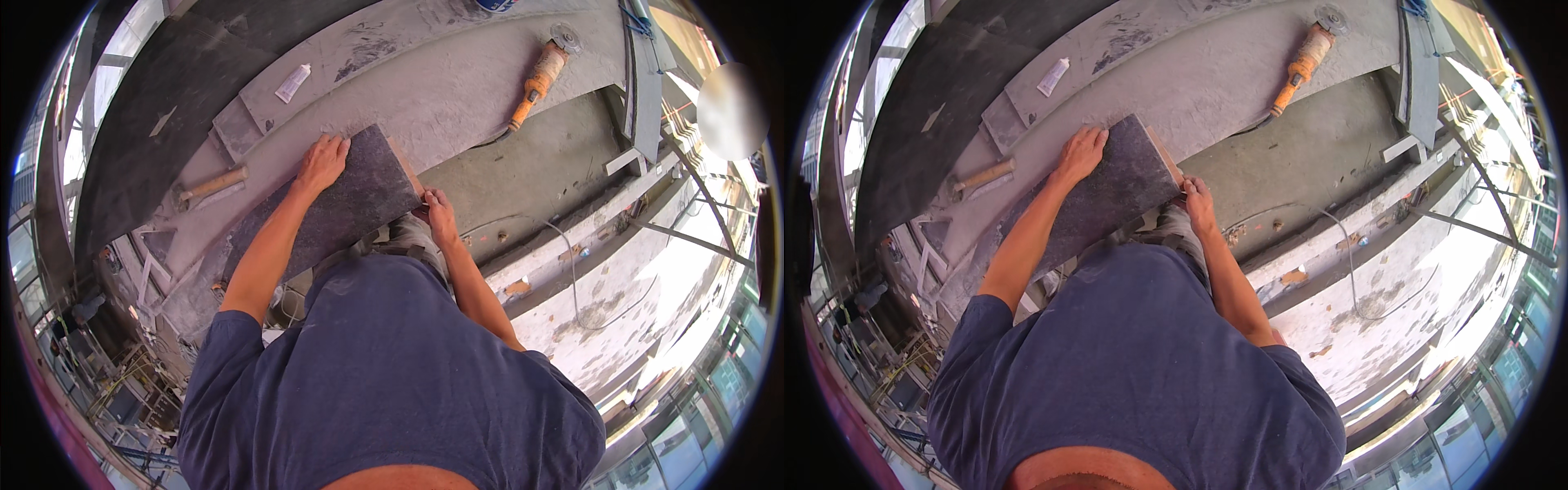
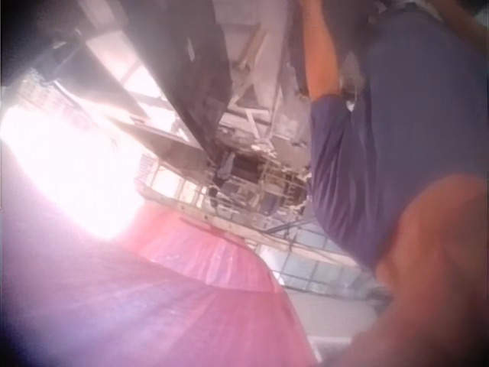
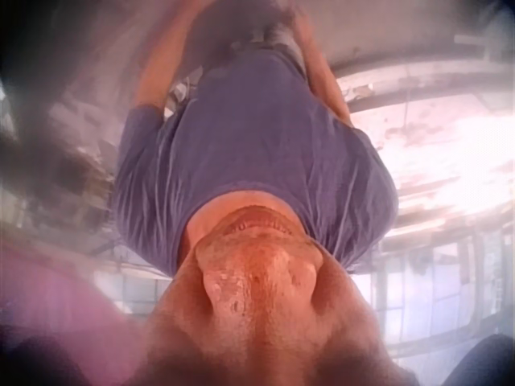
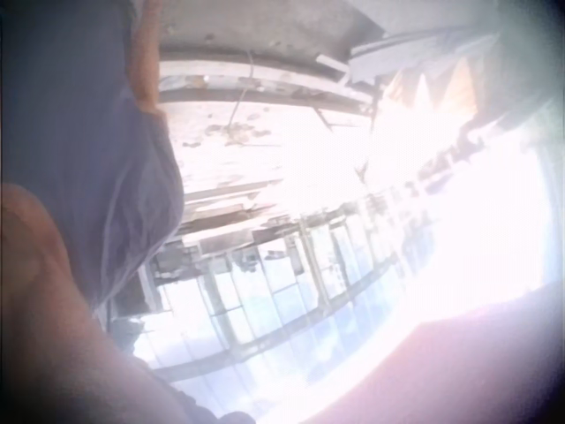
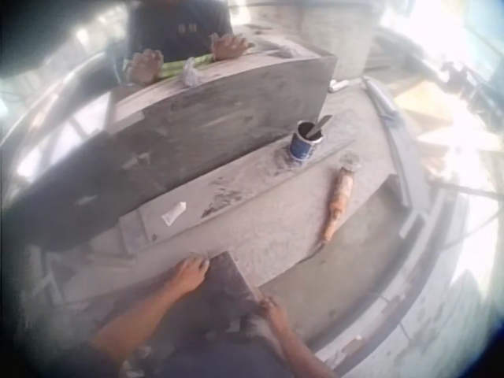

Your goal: The person measures a dark rectangular tile using a tape measure and a try square, then marks the tile with a pencil. The person handles the tile and measuring tools on a construction site floor while other workers are present.

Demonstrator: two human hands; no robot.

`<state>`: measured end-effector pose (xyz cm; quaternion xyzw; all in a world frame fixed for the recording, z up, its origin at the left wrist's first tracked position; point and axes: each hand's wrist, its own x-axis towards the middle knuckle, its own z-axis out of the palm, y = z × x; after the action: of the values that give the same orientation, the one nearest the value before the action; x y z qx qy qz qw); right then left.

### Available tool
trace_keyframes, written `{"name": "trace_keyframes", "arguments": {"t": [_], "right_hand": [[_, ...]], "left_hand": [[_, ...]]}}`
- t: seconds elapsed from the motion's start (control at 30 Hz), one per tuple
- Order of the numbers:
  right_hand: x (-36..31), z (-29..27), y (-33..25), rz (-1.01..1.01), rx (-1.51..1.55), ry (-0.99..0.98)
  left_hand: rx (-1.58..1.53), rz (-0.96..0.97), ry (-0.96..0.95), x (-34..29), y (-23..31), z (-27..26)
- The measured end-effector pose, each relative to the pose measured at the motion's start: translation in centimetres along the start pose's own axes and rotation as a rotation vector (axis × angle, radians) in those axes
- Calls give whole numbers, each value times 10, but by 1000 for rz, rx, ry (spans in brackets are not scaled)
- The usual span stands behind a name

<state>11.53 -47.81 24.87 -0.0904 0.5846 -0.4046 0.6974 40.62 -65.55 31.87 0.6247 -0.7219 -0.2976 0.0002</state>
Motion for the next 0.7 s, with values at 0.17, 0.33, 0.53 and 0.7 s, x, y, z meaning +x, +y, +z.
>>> {"name": "trace_keyframes", "arguments": {"t": [0.17,0.33,0.53,0.7], "right_hand": [[5,-10,-16,101,-81,-168],[6,2,-6,47,14,-174],[19,12,-1,147,-10,-146],[24,16,0,182,36,-141]], "left_hand": [[59,-25,140,-42,-40,-6],[42,-320,199,-73,-86,23],[-39,-390,226,-77,-103,27],[-112,-366,294,-78,-102,26]]}}
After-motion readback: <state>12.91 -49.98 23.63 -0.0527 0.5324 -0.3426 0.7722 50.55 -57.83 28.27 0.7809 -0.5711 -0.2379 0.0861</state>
